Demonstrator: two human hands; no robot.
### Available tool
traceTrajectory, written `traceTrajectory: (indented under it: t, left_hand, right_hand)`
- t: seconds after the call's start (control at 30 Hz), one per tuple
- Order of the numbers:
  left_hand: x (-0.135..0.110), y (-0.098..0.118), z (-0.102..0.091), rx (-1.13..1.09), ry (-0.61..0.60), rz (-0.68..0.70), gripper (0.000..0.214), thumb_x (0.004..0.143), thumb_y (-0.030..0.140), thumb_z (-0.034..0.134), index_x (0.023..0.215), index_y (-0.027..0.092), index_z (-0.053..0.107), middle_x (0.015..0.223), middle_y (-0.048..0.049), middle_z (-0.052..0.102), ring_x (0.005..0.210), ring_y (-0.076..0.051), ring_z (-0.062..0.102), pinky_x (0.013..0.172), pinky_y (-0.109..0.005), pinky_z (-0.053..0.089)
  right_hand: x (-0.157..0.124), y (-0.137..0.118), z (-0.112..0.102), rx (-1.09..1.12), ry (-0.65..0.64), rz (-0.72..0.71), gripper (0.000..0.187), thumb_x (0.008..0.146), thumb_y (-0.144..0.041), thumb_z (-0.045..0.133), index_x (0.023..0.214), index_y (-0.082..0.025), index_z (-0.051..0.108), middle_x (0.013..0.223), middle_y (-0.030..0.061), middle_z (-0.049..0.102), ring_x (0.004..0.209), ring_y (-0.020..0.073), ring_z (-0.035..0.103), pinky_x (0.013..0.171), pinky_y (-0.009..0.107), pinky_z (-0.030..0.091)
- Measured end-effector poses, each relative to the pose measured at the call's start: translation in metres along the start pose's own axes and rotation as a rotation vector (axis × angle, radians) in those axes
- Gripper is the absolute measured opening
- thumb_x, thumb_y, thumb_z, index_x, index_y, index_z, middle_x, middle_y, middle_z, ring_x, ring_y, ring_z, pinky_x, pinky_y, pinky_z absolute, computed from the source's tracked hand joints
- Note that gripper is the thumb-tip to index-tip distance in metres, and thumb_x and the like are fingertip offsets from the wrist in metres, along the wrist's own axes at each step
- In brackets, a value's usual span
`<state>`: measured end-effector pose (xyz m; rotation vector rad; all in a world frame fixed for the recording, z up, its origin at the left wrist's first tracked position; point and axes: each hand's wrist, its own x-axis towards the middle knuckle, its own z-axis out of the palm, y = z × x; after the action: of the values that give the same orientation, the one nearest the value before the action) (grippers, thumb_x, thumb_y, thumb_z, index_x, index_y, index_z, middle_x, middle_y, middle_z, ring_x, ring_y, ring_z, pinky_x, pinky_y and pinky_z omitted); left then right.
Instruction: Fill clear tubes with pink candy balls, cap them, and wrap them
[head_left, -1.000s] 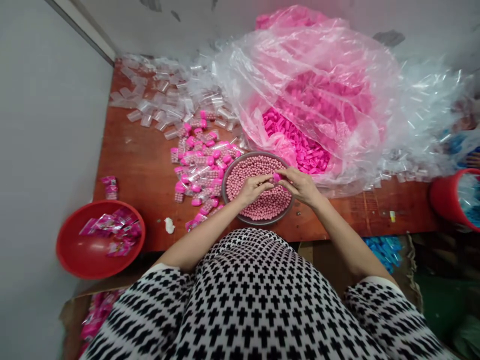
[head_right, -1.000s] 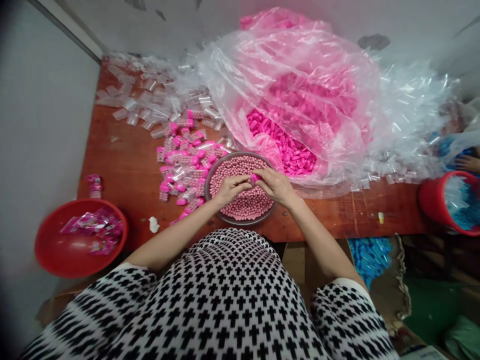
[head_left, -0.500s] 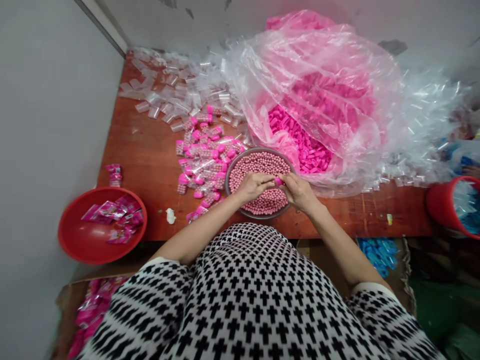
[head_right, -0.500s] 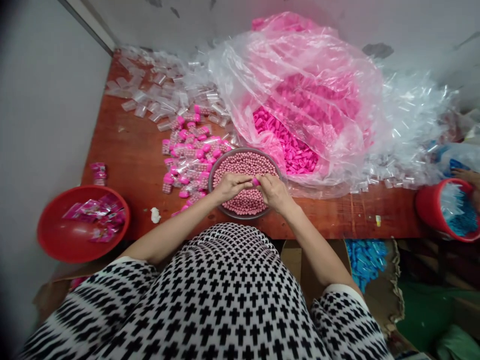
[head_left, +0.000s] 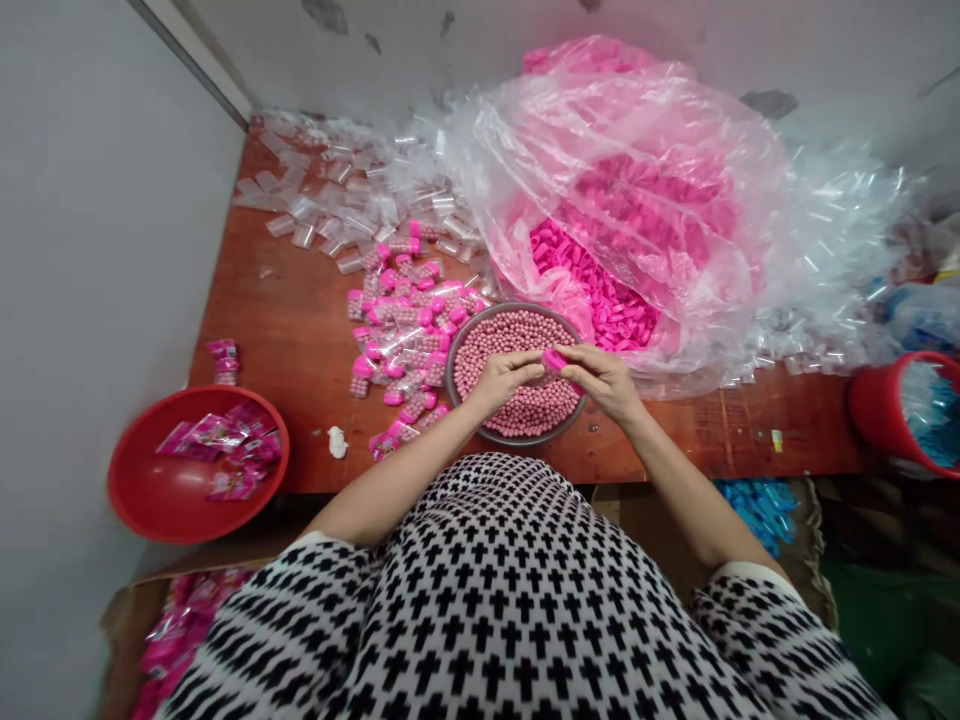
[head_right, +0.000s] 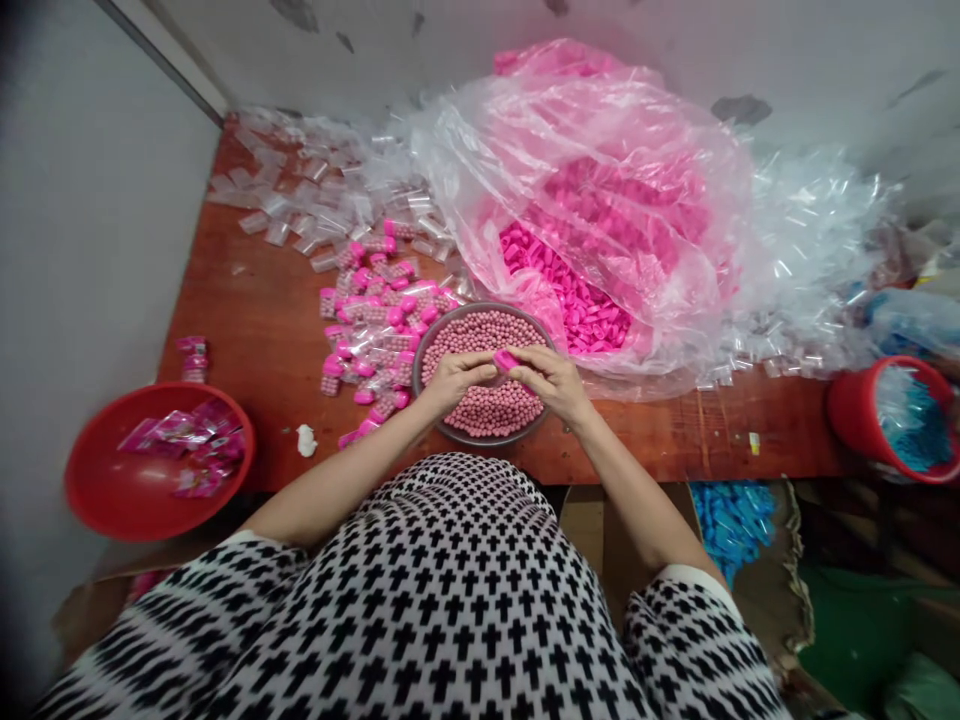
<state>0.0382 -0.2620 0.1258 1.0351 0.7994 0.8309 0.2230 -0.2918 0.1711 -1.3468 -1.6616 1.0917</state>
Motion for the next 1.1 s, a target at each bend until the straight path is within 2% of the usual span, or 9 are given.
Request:
traceTrajectory:
  t: [0.1,0.17,0.3,0.4,0.57,0.67,0.9,1.0,1.1]
  left_hand:
    - [-0.001,0.002,0.002,-0.156,0.108,-0.026,0.049,0.067,0.043,0.073,0.106,0.013,0.069,0.102,-0.0095,0.071,0.084,-0.021,0.068,0.077,-0.034,0.054]
    - [-0.002,0.003,0.000,-0.164,0.119,-0.026,0.050,0.067,0.044,0.073,0.106,0.013,0.069,0.102,-0.0096,0.071,0.085,-0.022,0.068,0.077,-0.036,0.054]
    - [-0.005,0.003,-0.005,0.003,0.093,0.058,0.042,0.068,0.043,0.072,0.099,0.015,0.072,0.099,-0.0083,0.072,0.089,-0.022,0.066,0.084,-0.038,0.052]
    - [-0.007,-0.001,-0.007,0.196,0.054,0.170,0.030,0.071,0.039,0.071,0.093,0.018,0.074,0.097,-0.0080,0.072,0.094,-0.021,0.064,0.091,-0.038,0.048]
    - [-0.010,-0.005,-0.005,0.321,0.093,0.214,0.024,0.076,0.034,0.067,0.095,0.021,0.074,0.105,-0.0084,0.066,0.104,-0.021,0.059,0.096,-0.038,0.045]
    - [-0.012,-0.004,-0.005,0.347,0.079,0.230,0.023,0.077,0.032,0.066,0.096,0.020,0.073,0.109,-0.0091,0.062,0.109,-0.022,0.055,0.098,-0.039,0.044]
    - [-0.018,-0.003,-0.004,0.479,0.097,0.282,0.020,0.082,0.024,0.059,0.096,0.020,0.073,0.104,-0.0085,0.063,0.103,-0.020,0.058,0.095,-0.038,0.047]
    - [-0.019,-0.003,-0.015,0.529,0.077,0.292,0.020,0.081,0.024,0.060,0.096,0.019,0.073,0.099,-0.0084,0.066,0.103,-0.021,0.058,0.093,-0.038,0.047]
    - [-0.023,0.003,-0.041,0.567,0.106,0.288,0.023,0.080,0.029,0.061,0.097,0.019,0.072,0.101,-0.0085,0.067,0.102,-0.020,0.059,0.092,-0.039,0.048]
  right_hand:
    - [-0.005,0.002,0.004,0.458,0.088,0.192,0.047,0.071,-0.057,0.066,0.108,-0.028,0.064,0.111,0.0051,0.066,0.100,0.0226,0.062,0.089,0.043,0.048]
    - [-0.008,0.008,0.009,0.613,0.096,0.261,0.052,0.063,-0.055,0.073,0.106,-0.028,0.065,0.109,0.0047,0.067,0.093,0.0220,0.064,0.088,0.044,0.049]
    - [-0.005,0.013,0.015,0.686,0.093,0.320,0.055,0.059,-0.062,0.073,0.097,-0.023,0.066,0.103,0.0065,0.068,0.095,0.0227,0.063,0.086,0.044,0.051]
    - [0.003,0.007,0.015,0.746,-0.040,0.392,0.058,0.060,-0.065,0.069,0.098,-0.021,0.065,0.104,0.0080,0.067,0.101,0.0237,0.061,0.085,0.043,0.053]
    - [0.005,-0.001,0.018,0.858,-0.225,0.574,0.039,0.068,-0.052,0.069,0.091,-0.021,0.064,0.087,0.0030,0.070,0.092,0.0210,0.064,0.084,0.045,0.054]
    - [0.004,0.001,0.025,0.939,-0.201,0.663,0.031,0.068,-0.047,0.068,0.085,-0.022,0.063,0.077,-0.0002,0.069,0.085,0.0189,0.066,0.084,0.045,0.054]
    - [0.006,0.010,0.051,1.100,-0.055,0.699,0.018,0.065,-0.037,0.069,0.073,-0.021,0.064,0.065,-0.0013,0.068,0.079,0.0199,0.066,0.083,0.044,0.055]
    - [0.008,0.010,0.060,1.122,-0.112,0.726,0.023,0.071,-0.041,0.066,0.080,-0.021,0.066,0.070,0.0004,0.069,0.084,0.0204,0.066,0.083,0.043,0.054]
    - [0.013,0.010,0.066,1.096,-0.203,0.736,0.035,0.075,-0.052,0.062,0.093,-0.021,0.065,0.086,0.0044,0.071,0.092,0.0209,0.065,0.081,0.039,0.054]
